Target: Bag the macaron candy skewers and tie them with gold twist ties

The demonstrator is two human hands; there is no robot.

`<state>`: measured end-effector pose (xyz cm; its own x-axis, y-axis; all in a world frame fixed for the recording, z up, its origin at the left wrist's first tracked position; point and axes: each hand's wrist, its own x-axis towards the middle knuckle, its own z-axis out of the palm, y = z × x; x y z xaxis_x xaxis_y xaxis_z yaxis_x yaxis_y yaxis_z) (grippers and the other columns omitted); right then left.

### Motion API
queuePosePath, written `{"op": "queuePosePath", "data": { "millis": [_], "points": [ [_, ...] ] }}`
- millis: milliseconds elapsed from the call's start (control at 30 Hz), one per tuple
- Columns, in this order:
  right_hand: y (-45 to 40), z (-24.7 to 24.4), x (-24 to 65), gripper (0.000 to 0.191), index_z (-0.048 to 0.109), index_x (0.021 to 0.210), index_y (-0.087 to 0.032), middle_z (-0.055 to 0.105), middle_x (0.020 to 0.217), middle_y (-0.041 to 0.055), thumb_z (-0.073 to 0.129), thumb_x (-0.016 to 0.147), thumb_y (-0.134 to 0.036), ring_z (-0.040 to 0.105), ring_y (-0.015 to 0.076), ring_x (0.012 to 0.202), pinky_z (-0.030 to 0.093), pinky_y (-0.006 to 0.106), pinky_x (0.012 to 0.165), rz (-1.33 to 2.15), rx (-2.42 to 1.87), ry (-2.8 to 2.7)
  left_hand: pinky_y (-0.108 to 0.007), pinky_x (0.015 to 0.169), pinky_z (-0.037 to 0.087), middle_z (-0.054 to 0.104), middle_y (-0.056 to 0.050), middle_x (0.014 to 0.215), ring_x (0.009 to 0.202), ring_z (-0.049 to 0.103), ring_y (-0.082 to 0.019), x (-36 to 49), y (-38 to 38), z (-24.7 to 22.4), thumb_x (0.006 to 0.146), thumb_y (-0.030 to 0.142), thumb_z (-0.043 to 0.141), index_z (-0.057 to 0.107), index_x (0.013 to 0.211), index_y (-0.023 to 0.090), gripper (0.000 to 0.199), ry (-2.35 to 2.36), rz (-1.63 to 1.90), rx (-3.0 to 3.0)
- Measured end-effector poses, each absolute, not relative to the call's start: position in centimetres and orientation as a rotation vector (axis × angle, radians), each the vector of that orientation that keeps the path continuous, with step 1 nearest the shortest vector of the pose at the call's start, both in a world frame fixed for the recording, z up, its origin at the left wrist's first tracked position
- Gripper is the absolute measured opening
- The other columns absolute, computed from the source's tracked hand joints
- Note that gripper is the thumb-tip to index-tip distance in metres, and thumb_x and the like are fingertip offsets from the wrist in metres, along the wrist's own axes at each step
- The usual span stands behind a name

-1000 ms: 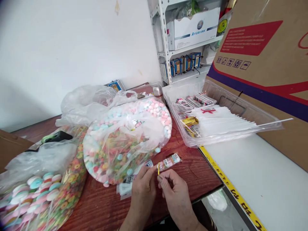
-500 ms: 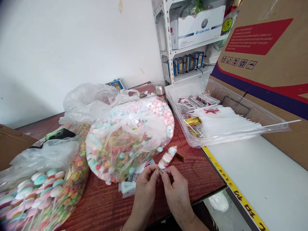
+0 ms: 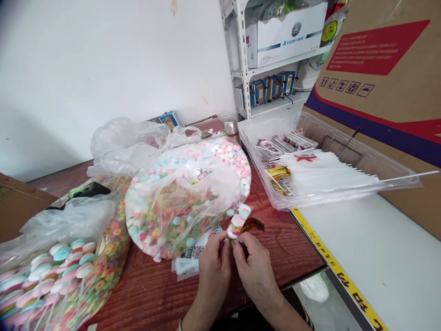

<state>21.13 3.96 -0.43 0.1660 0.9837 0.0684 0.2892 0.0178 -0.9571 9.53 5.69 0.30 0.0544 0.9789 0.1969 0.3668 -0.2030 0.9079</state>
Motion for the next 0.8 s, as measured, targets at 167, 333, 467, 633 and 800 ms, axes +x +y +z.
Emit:
{"op": "queuePosePath", "data": {
  "millis": [167, 333, 467, 633, 800],
  "points": [
    [4.0, -0.2, 20.6, 0.019, 0.061, 0.082, -0.02, 0.065, 0.078, 0.0037, 0.052, 0.089, -0.035, 0.06, 0.0214, 0.075, 0.044, 0.031, 0.071, 0.958, -1.456, -1.235, -0.029, 0.071, 0.047, 0.066, -0.004, 0.086, 0.077, 0.061, -0.017, 9.2, 5.6, 0.1, 0.092, 0.015, 0.044, 0.063, 0.098, 0.02, 0.02, 1.391, 1.146, 1.883],
    [3.9, 0.0, 20.3, 0.021, 0.063, 0.09, -0.02, 0.07, 0.086, 0.0051, 0.053, 0.09, -0.039, 0.065, 0.0215, 0.08, 0.048, 0.03, 0.075, 1.055, -1.401, -1.109, -0.028, 0.068, 0.047, 0.067, -0.002, 0.08, 0.072, 0.061, -0.017, 9.6, 5.4, 0.8, 0.091, 0.018, 0.049, 0.064, 0.091, 0.019, 0.015, 1.428, 1.143, 1.717],
    [4.1, -0.1, 20.6, 0.02, 0.063, 0.082, -0.02, 0.068, 0.078, 0.0028, 0.056, 0.088, -0.038, 0.063, 0.021, 0.078, 0.048, 0.03, 0.073, 1.09, -1.328, -1.04, -0.028, 0.068, 0.046, 0.067, -0.002, 0.079, 0.072, 0.059, -0.016, 9.8, 5.2, 0.7, 0.09, 0.023, 0.053, 0.065, 0.089, 0.019, 0.013, 1.382, 1.152, 1.633],
    [4.2, 0.2, 21.1, 0.016, 0.06, 0.08, -0.02, 0.061, 0.078, -0.0002, 0.057, 0.088, -0.033, 0.056, 0.017, 0.074, 0.045, 0.027, 0.071, 1.153, -1.212, -1.0, -0.031, 0.078, 0.05, 0.071, -0.006, 0.093, 0.084, 0.064, -0.019, 10.1, 5.2, 0.5, 0.09, 0.03, 0.056, 0.066, 0.098, 0.018, 0.017, 1.22, 1.111, 1.342],
    [4.0, 0.9, 22.0, 0.016, 0.059, 0.072, -0.02, 0.056, 0.072, -0.0033, 0.06, 0.086, -0.029, 0.05, 0.015, 0.071, 0.041, 0.025, 0.068, 1.268, -1.122, -1.052, -0.045, 0.112, 0.033, 0.05, -0.008, 0.146, 0.134, 0.044, -0.026, 8.8, 6.2, 2.4, 0.085, 0.024, 0.063, 0.063, 0.123, 0.025, 0.038, 0.895, 0.96, 1.207]
  ]
}}
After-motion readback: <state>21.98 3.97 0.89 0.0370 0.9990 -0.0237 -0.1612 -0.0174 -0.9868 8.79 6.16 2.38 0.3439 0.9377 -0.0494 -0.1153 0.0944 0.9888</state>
